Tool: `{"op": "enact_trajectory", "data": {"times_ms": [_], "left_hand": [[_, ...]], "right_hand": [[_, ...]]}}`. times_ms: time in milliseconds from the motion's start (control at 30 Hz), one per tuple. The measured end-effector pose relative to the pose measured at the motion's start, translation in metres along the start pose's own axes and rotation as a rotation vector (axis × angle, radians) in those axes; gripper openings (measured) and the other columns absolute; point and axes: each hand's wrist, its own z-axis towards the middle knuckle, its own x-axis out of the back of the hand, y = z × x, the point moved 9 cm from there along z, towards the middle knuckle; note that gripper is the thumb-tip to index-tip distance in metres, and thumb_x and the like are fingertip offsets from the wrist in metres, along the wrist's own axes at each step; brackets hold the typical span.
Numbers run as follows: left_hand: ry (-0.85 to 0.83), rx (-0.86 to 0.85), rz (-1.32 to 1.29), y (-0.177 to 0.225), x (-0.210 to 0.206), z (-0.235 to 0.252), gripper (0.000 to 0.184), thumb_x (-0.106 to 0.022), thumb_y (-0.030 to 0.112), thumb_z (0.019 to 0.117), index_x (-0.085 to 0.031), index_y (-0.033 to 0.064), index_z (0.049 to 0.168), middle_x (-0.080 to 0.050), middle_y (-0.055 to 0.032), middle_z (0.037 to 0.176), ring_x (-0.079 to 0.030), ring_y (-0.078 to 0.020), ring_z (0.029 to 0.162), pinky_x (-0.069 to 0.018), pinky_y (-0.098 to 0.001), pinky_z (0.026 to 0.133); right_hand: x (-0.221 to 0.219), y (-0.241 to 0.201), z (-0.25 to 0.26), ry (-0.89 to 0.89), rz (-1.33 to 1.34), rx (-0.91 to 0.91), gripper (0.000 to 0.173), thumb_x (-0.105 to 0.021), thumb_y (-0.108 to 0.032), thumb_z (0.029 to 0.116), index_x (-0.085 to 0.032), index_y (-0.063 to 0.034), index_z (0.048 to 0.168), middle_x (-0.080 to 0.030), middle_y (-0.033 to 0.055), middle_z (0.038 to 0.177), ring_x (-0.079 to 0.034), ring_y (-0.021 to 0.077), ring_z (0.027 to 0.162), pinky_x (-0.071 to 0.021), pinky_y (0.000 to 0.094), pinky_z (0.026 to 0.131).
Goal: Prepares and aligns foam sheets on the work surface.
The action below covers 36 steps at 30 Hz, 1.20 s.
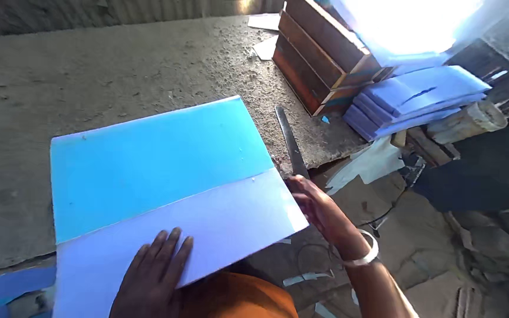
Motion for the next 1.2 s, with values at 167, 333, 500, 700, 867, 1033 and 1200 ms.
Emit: {"op": "enact_trajectory", "data": {"times_ms": [167, 333, 500, 700, 867, 1033, 1200], "left_hand": [[0.447, 0.393, -0.041, -0.073, 0.025, -0.103, 0.115, -0.081, 0.069, 0.0719, -0.030, 0.0140, 0.160, -0.019, -0.0257, 0.166, -0.018, -0.0363, 0.156, -0.0181, -0.0515, 0.126], [0.871, 1.061, -1.337, -0.106, -0.044, -0.162, 0.058, -0.057, 0.028, 0.1034, -0.028, 0.0159, 0.152, -0.061, 0.0005, 0.131, -0.067, -0.0110, 0.111, -0.0599, -0.0344, 0.092], [0.944, 1.182, -1.693, -0.109, -0.043, -0.127, 0.025, -0.050, 0.020, 0.1072, -0.057, 0.0049, 0.126, -0.075, -0.0123, 0.103, -0.076, -0.0237, 0.089, -0.0659, -0.0438, 0.076], [0.955, 1.256, -1.535, -0.119, -0.011, -0.115, 0.033, -0.063, 0.004, 0.0986, -0.055, -0.0025, 0.130, -0.073, -0.0190, 0.104, -0.076, -0.0271, 0.086, -0.0663, -0.0428, 0.071], [0.907, 1.223, -1.437, -0.132, 0.024, -0.086, 0.037, -0.066, 0.004, 0.0965, -0.056, -0.0005, 0.132, -0.073, -0.0171, 0.104, -0.076, -0.0260, 0.086, -0.0661, -0.0415, 0.073], [0.888, 1.170, -1.477, -0.144, 0.033, -0.055, 0.028, -0.069, 0.013, 0.0968, -0.061, 0.0062, 0.122, -0.074, -0.0091, 0.100, -0.075, -0.0184, 0.084, -0.0650, -0.0353, 0.073], [0.862, 1.199, -1.574, -0.112, 0.022, -0.093, 0.028, -0.055, 0.019, 0.1056, -0.055, 0.0057, 0.130, -0.074, -0.0099, 0.104, -0.075, -0.0207, 0.089, -0.0656, -0.0402, 0.076]], "right_hand": [[-0.043, 0.064, -0.073, -0.284, 0.555, 0.014, 0.099, -0.049, -0.083, 0.0858, -0.043, -0.0060, 0.148, -0.066, 0.0236, 0.129, -0.068, 0.0421, 0.111, -0.0578, 0.0586, 0.093], [-0.135, 0.072, -0.076, -0.339, 0.898, -0.069, 0.064, -0.076, -0.043, 0.0900, -0.055, 0.0019, 0.130, -0.069, 0.0242, 0.121, -0.069, 0.0382, 0.111, -0.0551, 0.0561, 0.101], [-0.161, 0.053, -0.064, -0.168, 1.033, -0.231, 0.039, -0.072, -0.019, 0.0928, -0.060, 0.0029, 0.123, -0.070, 0.0273, 0.111, -0.074, 0.0373, 0.096, -0.0625, 0.0536, 0.085], [-0.159, 0.035, -0.058, 0.033, 0.846, -0.270, 0.023, -0.058, -0.010, 0.1023, -0.062, 0.0061, 0.119, -0.073, 0.0249, 0.102, -0.076, 0.0315, 0.083, -0.0656, 0.0459, 0.068], [-0.155, 0.011, -0.057, 0.062, 0.810, -0.234, 0.024, -0.059, -0.010, 0.1018, -0.062, 0.0051, 0.119, -0.073, 0.0242, 0.101, -0.076, 0.0294, 0.081, -0.0655, 0.0436, 0.067], [-0.161, -0.032, -0.041, 0.008, 0.819, -0.151, 0.023, -0.062, -0.015, 0.1006, -0.064, -0.0018, 0.120, -0.073, 0.0186, 0.103, -0.075, 0.0249, 0.083, -0.0652, 0.0390, 0.069], [-0.155, -0.006, -0.081, -0.004, 0.748, -0.202, 0.035, -0.050, -0.032, 0.1073, -0.058, -0.0040, 0.126, -0.075, 0.0173, 0.102, -0.076, 0.0288, 0.085, -0.0663, 0.0454, 0.071]]}}
